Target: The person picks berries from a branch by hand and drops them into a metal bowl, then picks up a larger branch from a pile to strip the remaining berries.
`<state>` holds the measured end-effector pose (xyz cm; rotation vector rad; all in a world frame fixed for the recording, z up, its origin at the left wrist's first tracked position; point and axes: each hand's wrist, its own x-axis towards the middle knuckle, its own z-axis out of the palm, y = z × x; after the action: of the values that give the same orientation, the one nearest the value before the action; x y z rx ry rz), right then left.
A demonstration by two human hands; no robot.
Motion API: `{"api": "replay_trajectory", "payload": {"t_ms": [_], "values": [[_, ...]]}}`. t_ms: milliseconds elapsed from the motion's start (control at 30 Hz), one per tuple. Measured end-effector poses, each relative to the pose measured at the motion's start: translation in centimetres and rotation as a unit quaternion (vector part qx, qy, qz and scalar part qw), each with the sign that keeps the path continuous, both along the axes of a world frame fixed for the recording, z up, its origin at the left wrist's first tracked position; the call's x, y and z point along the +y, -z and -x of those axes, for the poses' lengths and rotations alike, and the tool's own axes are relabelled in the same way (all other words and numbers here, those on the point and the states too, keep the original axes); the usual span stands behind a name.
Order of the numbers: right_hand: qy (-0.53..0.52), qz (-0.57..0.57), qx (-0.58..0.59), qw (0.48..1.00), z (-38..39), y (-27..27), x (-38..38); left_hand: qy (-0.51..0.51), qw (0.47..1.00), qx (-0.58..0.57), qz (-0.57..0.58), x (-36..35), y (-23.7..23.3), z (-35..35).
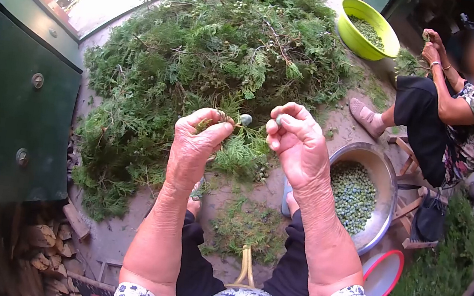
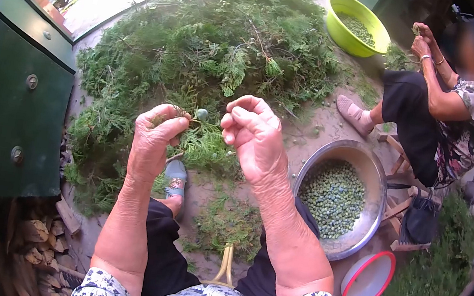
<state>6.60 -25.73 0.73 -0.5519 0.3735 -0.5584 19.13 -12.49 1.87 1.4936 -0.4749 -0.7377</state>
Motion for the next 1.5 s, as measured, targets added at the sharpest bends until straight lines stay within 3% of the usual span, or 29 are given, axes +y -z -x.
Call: {"api": "replay_trajectory", "payload": {"t_ms": [100,233,400,467,533,600,667,767,867,1000,1067,1133,1200,1300,1367,1400,1433,1467,1500], "values": [[-0.033,0.065,0.090,0.993,-0.3,0.4,0.8,0.026,1.000,-0.013,0.003,-0.2,0.3,0.2],[-0.081,0.128,0.128,0.980,-0.6,-0.2,1.7,0.016,1.000,-0.011,-0.009,-0.5,0.3,0.4],[-0.073,0.205,0.187,0.958,-0.6,0.3,1.9,0.080,0.970,-0.223,-0.053,-0.4,0.4,0.4],[-0.042,0.319,0.183,0.929,-0.7,0.6,1.8,0.088,0.970,-0.217,-0.056,-0.4,0.4,0.6],[-0.048,0.307,0.182,0.933,-0.8,0.4,1.8,0.095,0.971,-0.212,-0.060,-0.4,0.4,0.7],[-0.054,0.295,0.180,0.937,-0.7,0.1,1.8,0.093,0.992,-0.089,-0.005,-0.2,0.2,0.7],[-0.132,0.103,0.110,0.980,-0.4,0.0,1.3,0.087,0.996,-0.033,-0.003,-0.2,-0.1,0.8],[-0.165,0.023,0.022,0.986,0.4,0.1,0.1,0.043,0.989,0.123,0.076,-0.1,-0.1,0.5],[-0.045,0.187,0.122,0.974,2.1,-1.6,-1.7,0.005,0.971,0.190,0.145,0.3,0.1,-0.6],[0.088,0.349,0.281,0.890,6.9,-1.1,-4.9,-0.028,0.945,0.256,0.202,0.9,0.9,-1.8],[0.084,0.375,0.350,0.854,11.8,0.2,-7.1,-0.046,0.936,0.279,0.208,1.1,1.1,-2.1],[0.120,0.395,0.417,0.810,16.4,1.8,-7.9,0.019,0.914,0.308,0.262,1.5,1.6,-2.8],[0.089,0.652,0.535,0.530,22.0,5.1,-9.7,0.015,0.918,0.297,0.263,1.7,1.1,-2.9],[0.104,0.613,0.583,0.522,22.4,5.0,-8.1,0.015,0.916,0.303,0.264,1.9,0.8,-2.9],[0.136,0.412,0.492,0.755,18.1,3.2,-5.9,0.035,0.905,0.309,0.290,2.1,1.0,-3.2],[0.176,0.246,0.356,0.884,14.8,1.9,-3.7,0.054,0.893,0.316,0.317,2.2,1.1,-3.2],[0.154,0.169,0.272,0.935,12.7,2.1,-2.4,0.067,0.888,0.313,0.331,2.2,1.0,-3.2],[0.088,0.163,0.212,0.959,10.5,3.3,-1.2,0.067,0.888,0.312,0.331,2.3,0.9,-3.1],[0.057,0.003,0.181,0.982,8.0,3.8,0.8,0.076,0.879,0.317,0.349,2.4,0.9,-3.0]]}}
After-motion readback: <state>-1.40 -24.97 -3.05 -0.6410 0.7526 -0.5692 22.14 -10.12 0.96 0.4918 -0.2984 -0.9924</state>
